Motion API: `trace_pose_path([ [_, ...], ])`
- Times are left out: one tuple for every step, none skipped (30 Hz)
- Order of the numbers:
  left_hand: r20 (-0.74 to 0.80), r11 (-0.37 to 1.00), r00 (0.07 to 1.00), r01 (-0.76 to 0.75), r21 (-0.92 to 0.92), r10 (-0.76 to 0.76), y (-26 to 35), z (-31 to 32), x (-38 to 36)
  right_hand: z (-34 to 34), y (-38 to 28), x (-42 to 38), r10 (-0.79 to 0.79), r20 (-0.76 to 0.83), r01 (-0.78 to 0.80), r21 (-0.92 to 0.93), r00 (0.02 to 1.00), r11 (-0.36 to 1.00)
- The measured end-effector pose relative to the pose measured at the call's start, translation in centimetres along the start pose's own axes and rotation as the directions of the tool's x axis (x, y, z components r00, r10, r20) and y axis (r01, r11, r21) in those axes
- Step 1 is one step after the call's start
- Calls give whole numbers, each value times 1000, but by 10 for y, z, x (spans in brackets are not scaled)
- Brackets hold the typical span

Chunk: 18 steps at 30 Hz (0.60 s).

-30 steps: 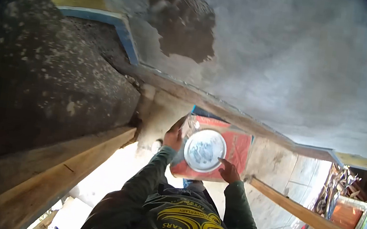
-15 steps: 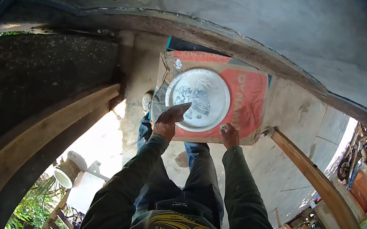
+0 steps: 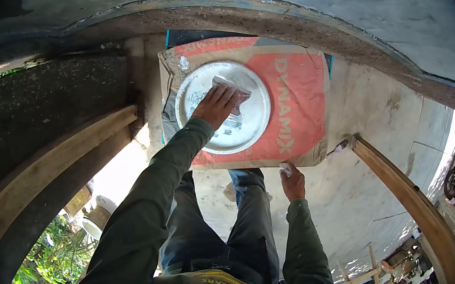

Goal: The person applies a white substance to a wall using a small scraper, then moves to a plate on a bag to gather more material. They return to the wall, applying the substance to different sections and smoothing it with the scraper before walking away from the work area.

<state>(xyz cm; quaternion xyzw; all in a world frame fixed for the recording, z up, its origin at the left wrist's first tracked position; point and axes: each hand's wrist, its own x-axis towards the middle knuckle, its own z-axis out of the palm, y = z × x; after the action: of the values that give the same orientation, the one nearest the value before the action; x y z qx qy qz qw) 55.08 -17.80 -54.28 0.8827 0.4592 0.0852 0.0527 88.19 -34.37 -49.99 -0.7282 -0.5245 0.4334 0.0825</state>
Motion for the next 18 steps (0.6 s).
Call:
trace_pose_path([
  [11,1000,1000,1,9,-1,0,2,0,-1,1,-1,3,-2,-3,4,1000,1000],
  [12,1000,1000,-2,10,2,1,3,1,-3,2,-1,-2,4,2,-3,1000,1000],
  [33,1000,999,1,18,-1,2,4,1,-3,2,-1,-7,9,7,-9,1000,1000],
  [54,1000,999,2,25,-4,2,6,1,-2,1,0,-7,9,7,-6,1000,1000],
  [56,1000,998,0,26,-2,2,7,1,-1,0,1,-3,9,3,14,1000,1000],
  [62,1000,998,8,22,-10,3,10,1,0,0,2,-1,10,1,31,1000,1000],
  [68,1000,998,19,17,-20,3,13,1,1,-1,3,-2,11,2,29,1000,1000],
  [68,1000,997,21,16,-22,3,16,1,2,-2,5,-15,13,15,41,1000,999],
  [69,1000,997,29,-7,-28,4,18,1,4,-4,4,-27,18,26,53,999,998],
  [72,999,997,37,-30,-35,5,19,-1,4,-6,3,-24,24,23,52,999,998],
  [75,999,996,41,-31,-38,7,18,-5,5,-9,1,-54,15,53,21,998,998],
  [80,999,996,40,-34,-37,9,19,-8,4,-12,3,-91,4,91,-11,996,996],
  [81,999,996,39,-35,-36,11,19,-10,2,-16,4,-100,3,100,-13,995,995],
  [75,999,996,44,-29,-41,15,19,-14,0,-21,4,-89,27,89,-6,996,996],
  [98,997,995,43,-64,-36,21,20,-22,-1,-24,3,-79,52,79,1,996,997],
  [122,994,992,42,-98,-30,28,18,-30,-1,-25,2,-87,53,87,3,995,996],
  [135,988,990,51,-148,-30,34,14,-39,-1,-26,2,-115,35,116,-15,993,993],
  [128,979,991,61,-193,-37,41,15,-46,-2,-27,3,-144,17,145,-36,989,989],
])
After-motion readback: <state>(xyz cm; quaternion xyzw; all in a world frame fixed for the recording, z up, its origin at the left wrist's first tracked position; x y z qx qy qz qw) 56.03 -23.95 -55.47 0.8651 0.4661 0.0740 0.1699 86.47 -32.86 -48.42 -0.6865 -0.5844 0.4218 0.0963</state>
